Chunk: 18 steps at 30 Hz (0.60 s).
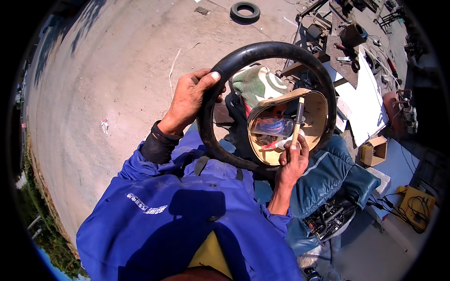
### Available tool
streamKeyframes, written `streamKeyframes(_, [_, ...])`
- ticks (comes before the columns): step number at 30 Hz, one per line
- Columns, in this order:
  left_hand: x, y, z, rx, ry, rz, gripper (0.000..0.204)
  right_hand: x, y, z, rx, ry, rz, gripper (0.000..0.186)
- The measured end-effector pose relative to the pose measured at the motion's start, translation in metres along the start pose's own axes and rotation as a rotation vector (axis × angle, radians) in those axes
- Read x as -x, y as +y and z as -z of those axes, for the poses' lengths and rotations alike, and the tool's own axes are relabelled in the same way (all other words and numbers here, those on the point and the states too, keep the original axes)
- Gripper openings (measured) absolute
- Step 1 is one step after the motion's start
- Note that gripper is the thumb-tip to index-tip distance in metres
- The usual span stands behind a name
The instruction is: The person handles a bicycle inner tube, submerges it in a bucket of water to locate a leak, and then uses a metal tool to apply a patch or sealant to the tube. The person works outdoors in a cluttered area with various vehicles and tools.
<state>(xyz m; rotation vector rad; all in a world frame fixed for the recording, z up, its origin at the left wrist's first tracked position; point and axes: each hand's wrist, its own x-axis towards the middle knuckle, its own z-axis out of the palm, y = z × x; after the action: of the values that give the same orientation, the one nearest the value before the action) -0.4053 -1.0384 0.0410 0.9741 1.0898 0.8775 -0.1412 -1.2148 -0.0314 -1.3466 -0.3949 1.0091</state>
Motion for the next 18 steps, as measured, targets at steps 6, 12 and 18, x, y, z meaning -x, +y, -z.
streamKeyframes(6, [0.012,0.004,-0.011,-0.057,-0.062,-0.048,0.044,0.023,-0.040,-0.096,0.610,-0.312,0.793,0.042])
streamKeyframes(12, [0.005,0.007,-0.013,-0.086,-0.123,-0.086,0.042,0.015,-0.047,-0.110,0.736,-0.411,0.880,0.053])
streamKeyframes(18, [0.001,0.011,-0.014,-0.035,-0.150,-0.099,0.042,0.003,-0.053,-0.124,0.851,-0.416,0.960,0.068])
